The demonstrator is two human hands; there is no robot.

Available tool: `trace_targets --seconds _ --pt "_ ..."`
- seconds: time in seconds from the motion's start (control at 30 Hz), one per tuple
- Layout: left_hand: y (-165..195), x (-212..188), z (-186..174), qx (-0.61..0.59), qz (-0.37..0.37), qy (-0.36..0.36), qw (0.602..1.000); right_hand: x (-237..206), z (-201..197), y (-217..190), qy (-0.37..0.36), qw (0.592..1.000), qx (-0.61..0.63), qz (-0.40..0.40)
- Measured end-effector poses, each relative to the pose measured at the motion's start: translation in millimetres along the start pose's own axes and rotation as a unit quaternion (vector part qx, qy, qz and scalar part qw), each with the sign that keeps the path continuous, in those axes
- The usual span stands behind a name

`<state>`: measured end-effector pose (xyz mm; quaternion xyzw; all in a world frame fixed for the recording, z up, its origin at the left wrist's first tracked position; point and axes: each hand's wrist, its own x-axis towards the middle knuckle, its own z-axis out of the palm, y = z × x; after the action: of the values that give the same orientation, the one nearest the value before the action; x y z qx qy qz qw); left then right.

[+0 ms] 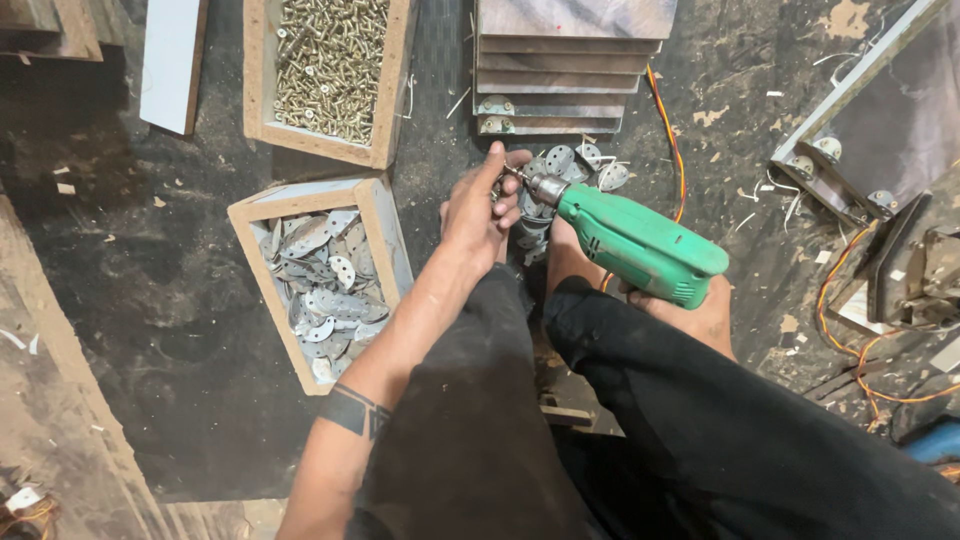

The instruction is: The person kneels on the workshop floor and uses a green electric drill to drive screws, fastening metal hinge plates to the edges of wooden panels. They pick screws from a wooden tray, position each hinge plate on a panel, drill it in place, and stack the finished panels aside.

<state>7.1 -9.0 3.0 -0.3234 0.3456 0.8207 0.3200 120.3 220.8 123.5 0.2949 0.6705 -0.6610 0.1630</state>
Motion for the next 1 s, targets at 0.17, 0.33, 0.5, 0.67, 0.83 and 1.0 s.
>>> trace_targets --seconds 0.17,0.33,0.5,0.67,0.83,1.0 --pt "-1 0 3 -0.011 0.006 -0.017 1.000 -2 6 -7 0.014 1.000 -0.013 -0.004" --pt "-2 -1 6 -0.008 0.021 -0.030 0.999 -6 10 -11 0.026 0.999 -0.024 -0.006" --pt "-2 -2 5 -0.019 0.018 -0.023 0.999 -4 9 -12 0.028 0.999 -0.032 -0.008" --pt "-5 -3 3 -0.009 0.026 -0.029 0.999 -3 7 -8 0.028 1.000 -0.013 -0.007" --pt "-3 0 3 0.097 0.031 -0.029 0.994 -4 3 -4 0.041 0.999 -0.010 -0.023" --pt "13 3 -8 0.679 0.290 -0.051 0.672 -5 0 -3 0.041 0.998 -0.005 -0.048"
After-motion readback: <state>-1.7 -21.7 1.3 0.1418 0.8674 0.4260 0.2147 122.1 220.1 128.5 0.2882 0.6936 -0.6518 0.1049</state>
